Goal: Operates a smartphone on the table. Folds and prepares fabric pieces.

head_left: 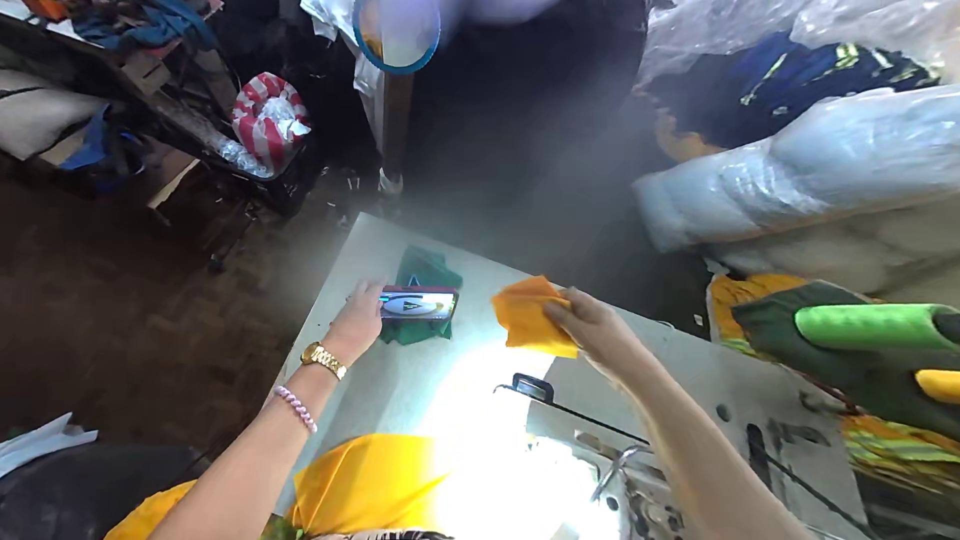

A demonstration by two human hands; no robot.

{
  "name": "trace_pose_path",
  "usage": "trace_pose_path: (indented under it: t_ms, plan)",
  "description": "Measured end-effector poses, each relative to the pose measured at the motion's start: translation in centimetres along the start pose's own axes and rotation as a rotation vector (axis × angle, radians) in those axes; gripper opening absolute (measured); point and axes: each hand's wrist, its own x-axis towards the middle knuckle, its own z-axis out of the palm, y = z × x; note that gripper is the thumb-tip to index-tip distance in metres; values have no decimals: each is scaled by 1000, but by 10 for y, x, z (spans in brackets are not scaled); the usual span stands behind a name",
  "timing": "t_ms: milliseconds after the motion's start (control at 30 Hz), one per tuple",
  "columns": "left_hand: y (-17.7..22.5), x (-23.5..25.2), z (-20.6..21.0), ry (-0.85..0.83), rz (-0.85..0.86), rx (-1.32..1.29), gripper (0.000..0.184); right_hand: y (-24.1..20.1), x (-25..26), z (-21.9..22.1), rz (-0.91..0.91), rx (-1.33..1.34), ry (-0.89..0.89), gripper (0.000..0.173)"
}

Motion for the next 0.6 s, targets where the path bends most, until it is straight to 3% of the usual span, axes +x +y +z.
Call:
trace_pose_path:
  t_ms: [200, 367, 467, 600]
  plan:
    - [-17, -11, 17, 116, 9, -196, 39, 1, 67, 10, 64, -369, -64, 26]
    - [-29, -15, 26, 124, 29, -250, 38, -12, 108, 25, 12, -333, -30, 19]
    - [-36, -20, 31, 115, 68, -246, 42, -40, 116, 40, -170, -271, -56, 19]
    - [-38, -31, 38, 111, 103, -193, 48, -55, 119, 75, -570, -345, -158, 10]
